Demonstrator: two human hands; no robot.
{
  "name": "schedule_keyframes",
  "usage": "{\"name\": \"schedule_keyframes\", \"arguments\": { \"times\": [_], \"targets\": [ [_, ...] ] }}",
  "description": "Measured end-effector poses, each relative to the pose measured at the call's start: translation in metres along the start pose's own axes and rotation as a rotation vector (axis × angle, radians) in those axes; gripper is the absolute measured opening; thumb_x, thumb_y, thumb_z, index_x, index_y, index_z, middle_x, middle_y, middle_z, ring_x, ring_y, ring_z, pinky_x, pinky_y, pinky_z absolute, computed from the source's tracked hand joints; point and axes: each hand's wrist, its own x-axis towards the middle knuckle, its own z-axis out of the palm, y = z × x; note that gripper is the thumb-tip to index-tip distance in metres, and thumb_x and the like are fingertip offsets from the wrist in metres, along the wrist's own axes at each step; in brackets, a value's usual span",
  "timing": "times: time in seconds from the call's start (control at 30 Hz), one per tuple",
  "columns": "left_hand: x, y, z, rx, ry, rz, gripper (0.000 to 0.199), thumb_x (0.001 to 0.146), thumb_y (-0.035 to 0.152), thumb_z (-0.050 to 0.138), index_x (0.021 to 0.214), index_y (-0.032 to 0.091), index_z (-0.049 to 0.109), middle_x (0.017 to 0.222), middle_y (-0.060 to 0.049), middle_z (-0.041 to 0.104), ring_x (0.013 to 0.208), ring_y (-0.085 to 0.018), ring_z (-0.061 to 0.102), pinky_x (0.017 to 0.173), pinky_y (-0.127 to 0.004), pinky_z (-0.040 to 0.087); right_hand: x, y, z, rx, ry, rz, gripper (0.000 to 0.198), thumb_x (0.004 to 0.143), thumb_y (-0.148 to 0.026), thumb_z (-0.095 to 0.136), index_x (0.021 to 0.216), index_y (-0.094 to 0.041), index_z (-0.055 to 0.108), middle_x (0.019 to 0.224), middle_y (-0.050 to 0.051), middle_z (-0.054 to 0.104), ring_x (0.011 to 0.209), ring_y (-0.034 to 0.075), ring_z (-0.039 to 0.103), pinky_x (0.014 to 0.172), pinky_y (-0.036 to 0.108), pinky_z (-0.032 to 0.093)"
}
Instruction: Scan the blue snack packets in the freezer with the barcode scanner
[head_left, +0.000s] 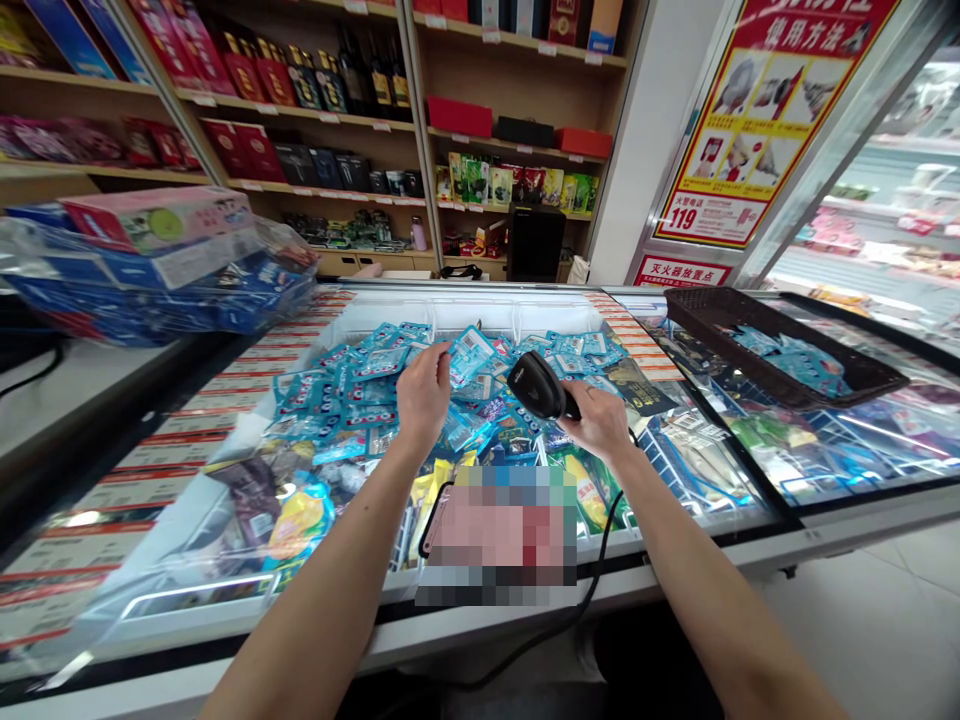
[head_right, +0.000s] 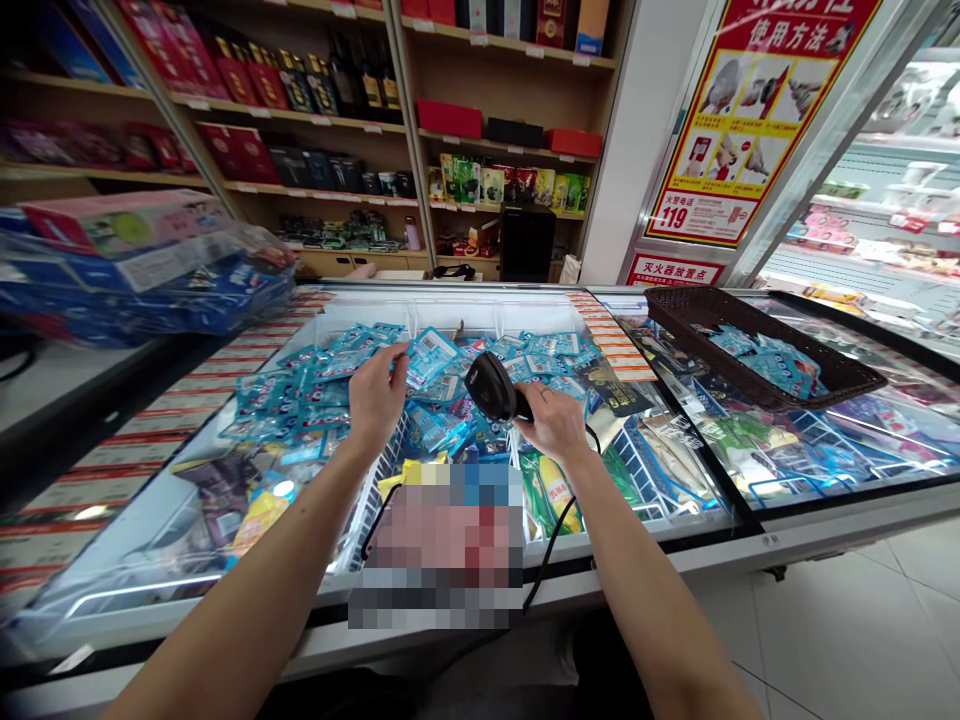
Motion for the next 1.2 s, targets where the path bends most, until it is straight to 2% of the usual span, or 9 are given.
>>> {"name": "schedule_keyframes", "arguments": {
  "times": [0.5,0.83,1.03,1.2],
  "targets": [
    [-0.003,-0.007,0.005,-0.005,-0.011,-0.016,0.032,0.091,0.031,0.040,0.111,0.020,0.062,0.105,-0.007,0.068,0.094,-0.020,0.063,0.082,-0.029,0.046,-0.001,-0.004,-0.005,0.072,0.005,-0.084,0.031,0.082,-0.030,0.055,0.112,-0.019,0.055,0.091,0.004,0.066,0.077,0.018,0.061,0.067,0.028,0.041],
    [-0.003,-0.005,0.004,-0.016,-0.009,-0.017,0.033,0.091,0.033,0.039,0.111,0.020,0.062,0.105,-0.007,0.068,0.095,-0.020,0.062,0.084,-0.029,0.046,-0.001,-0.004,-0.006,0.059,-0.030,-0.091,0.032,0.082,-0.030,0.053,0.112,-0.018,0.055,0.091,0.005,0.066,0.078,0.018,0.060,0.068,0.028,0.040],
    [0.001,-0.015,-0.003,-0.041,0.065,-0.094,0.035,0.091,0.030,0.040,0.122,0.021,0.054,0.106,-0.007,0.067,0.095,-0.020,0.062,0.086,-0.032,0.047,-0.002,0.003,-0.007,0.011,0.036,-0.003,0.032,0.083,-0.032,0.052,0.112,-0.018,0.057,0.086,0.005,0.066,0.076,0.018,0.060,0.067,0.027,0.039],
    [0.002,-0.024,-0.006,0.039,0.055,-0.042,0.035,0.089,0.025,0.039,0.118,0.020,0.057,0.118,-0.011,0.061,0.113,-0.024,0.055,0.097,-0.039,0.042,-0.003,0.009,-0.006,-0.026,0.080,0.052,0.032,0.085,-0.040,0.051,0.108,-0.018,0.060,0.080,0.005,0.065,0.071,0.017,0.060,0.063,0.026,0.038]
  ]
}}
